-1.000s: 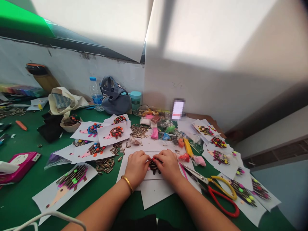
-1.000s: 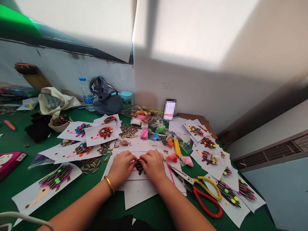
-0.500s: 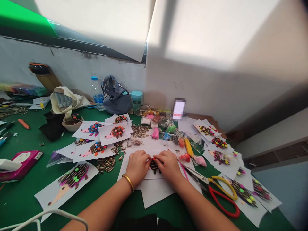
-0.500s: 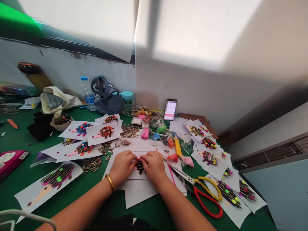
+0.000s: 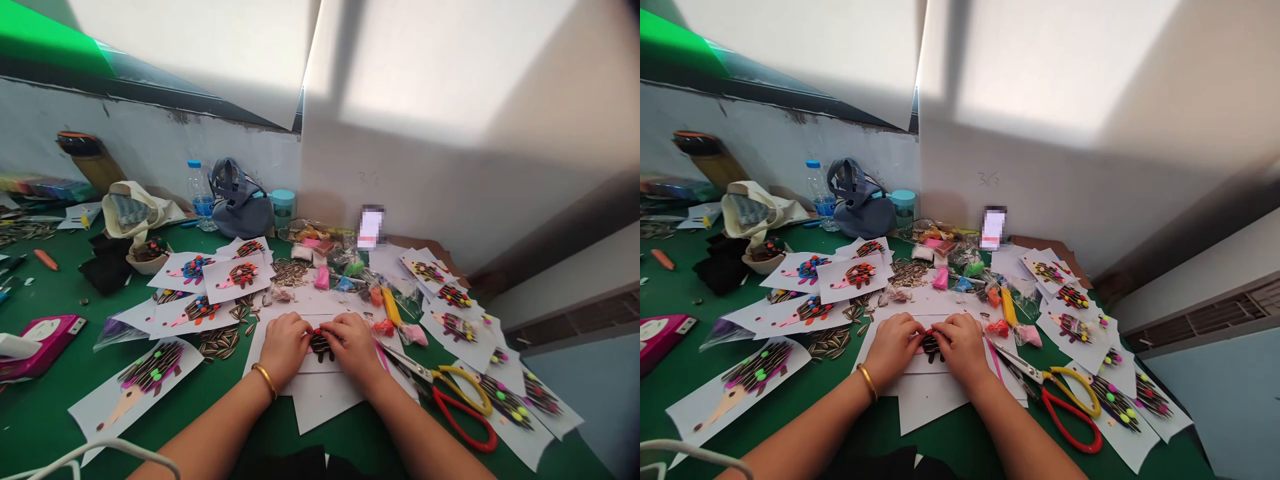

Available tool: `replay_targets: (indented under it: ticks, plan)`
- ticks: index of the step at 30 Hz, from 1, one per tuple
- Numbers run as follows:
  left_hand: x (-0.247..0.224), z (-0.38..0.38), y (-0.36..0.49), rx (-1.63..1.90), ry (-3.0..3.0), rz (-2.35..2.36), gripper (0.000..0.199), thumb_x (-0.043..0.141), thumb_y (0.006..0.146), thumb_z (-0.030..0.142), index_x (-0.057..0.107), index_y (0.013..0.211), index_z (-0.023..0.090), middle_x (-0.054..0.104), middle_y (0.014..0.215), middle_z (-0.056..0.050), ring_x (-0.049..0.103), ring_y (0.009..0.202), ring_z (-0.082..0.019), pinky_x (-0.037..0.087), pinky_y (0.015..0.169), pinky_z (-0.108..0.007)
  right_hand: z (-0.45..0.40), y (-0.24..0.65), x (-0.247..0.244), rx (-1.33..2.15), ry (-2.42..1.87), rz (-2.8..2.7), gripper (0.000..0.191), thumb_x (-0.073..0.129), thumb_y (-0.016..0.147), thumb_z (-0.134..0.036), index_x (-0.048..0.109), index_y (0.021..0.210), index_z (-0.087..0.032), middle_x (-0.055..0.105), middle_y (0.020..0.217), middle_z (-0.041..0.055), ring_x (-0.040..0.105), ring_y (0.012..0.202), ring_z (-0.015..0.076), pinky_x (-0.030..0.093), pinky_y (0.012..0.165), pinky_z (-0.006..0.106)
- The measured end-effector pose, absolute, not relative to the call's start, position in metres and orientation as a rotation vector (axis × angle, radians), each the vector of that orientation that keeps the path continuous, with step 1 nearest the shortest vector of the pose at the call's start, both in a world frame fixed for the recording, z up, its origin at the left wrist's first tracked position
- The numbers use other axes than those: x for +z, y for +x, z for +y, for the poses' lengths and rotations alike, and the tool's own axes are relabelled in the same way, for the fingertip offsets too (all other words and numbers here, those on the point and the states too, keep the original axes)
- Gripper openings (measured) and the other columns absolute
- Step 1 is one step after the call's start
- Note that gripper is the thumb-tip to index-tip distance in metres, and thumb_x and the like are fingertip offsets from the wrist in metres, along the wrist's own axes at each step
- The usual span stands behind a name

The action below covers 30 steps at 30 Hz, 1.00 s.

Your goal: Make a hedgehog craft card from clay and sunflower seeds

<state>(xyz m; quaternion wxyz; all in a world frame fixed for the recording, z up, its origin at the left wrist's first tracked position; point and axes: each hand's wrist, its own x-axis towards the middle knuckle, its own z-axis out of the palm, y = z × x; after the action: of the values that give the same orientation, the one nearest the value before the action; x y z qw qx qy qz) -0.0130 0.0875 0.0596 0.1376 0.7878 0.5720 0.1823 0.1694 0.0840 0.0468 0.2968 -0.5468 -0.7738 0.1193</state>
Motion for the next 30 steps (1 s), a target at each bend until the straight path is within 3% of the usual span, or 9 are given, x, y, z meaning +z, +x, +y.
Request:
replay_targets:
  ticks: [5,14,18,22,26,30]
  plan:
    - [0.058,0.089,-0.014,0.513,2.291,1.657,0.012,0.06,0.086,0.022,0.071,0.088,0.024,0.065,0.092,-0.004,0.058,0.093,-0.023,0.037,0.08,-0.037,0.082,0.166,0.048,0.291,-1.45,-2.088,0.016,0.066,0.086,-0.024,0.076,0.095,-0.033,0.066,0.085,0.0012,0.055,0.088,0.0187,0.034,0.078,0.033]
    - [0.058,0.09,-0.019,0.628,2.233,1.624,0.011,0.059,0.084,0.022,0.07,0.084,0.024,0.064,0.09,-0.004,0.058,0.09,-0.022,0.038,0.077,-0.035,0.085,0.19,0.057,0.216,-1.442,-1.993,0.018,0.059,0.09,-0.028,0.073,0.101,-0.026,0.067,0.092,0.0041,0.055,0.092,0.0202,0.037,0.083,0.034]
    - [0.06,0.091,-0.019,0.754,2.145,1.589,0.012,0.056,0.085,0.023,0.068,0.082,0.023,0.063,0.085,-0.003,0.058,0.088,-0.021,0.039,0.077,-0.033,0.108,0.237,0.062,-0.013,-1.731,-1.88,0.02,0.056,0.089,-0.031,0.072,0.098,-0.023,0.067,0.097,0.0069,0.054,0.097,0.0239,0.037,0.085,0.038]
    - [0.061,0.091,-0.017,0.832,2.11,1.565,0.013,0.055,0.085,0.024,0.067,0.082,0.023,0.063,0.085,-0.003,0.058,0.088,-0.021,0.041,0.077,-0.033,0.137,0.272,0.068,-0.181,-2.08,-1.812,0.032,0.062,0.084,-0.043,0.071,0.108,-0.023,0.064,0.105,0.0125,0.05,0.102,0.0304,0.035,0.084,0.043]
    - [0.06,0.09,-0.018,0.888,2.099,1.546,0.012,0.055,0.085,0.024,0.066,0.081,0.022,0.063,0.084,-0.003,0.058,0.087,-0.021,0.042,0.078,-0.033,0.157,0.276,0.07,-0.168,-2.135,-1.912,0.024,0.066,0.081,-0.045,0.075,0.09,-0.025,0.064,0.099,0.0111,0.051,0.1,0.0304,0.035,0.081,0.043]
    - [0.058,0.089,-0.021,0.998,2.053,1.499,0.012,0.055,0.086,0.024,0.066,0.081,0.021,0.063,0.086,-0.004,0.058,0.088,-0.02,0.044,0.082,-0.034,0.154,0.264,0.075,-0.166,-1.976,-1.867,0.018,0.059,0.085,-0.034,0.074,0.084,-0.023,0.066,0.102,0.0097,0.052,0.103,0.0281,0.035,0.086,0.042]
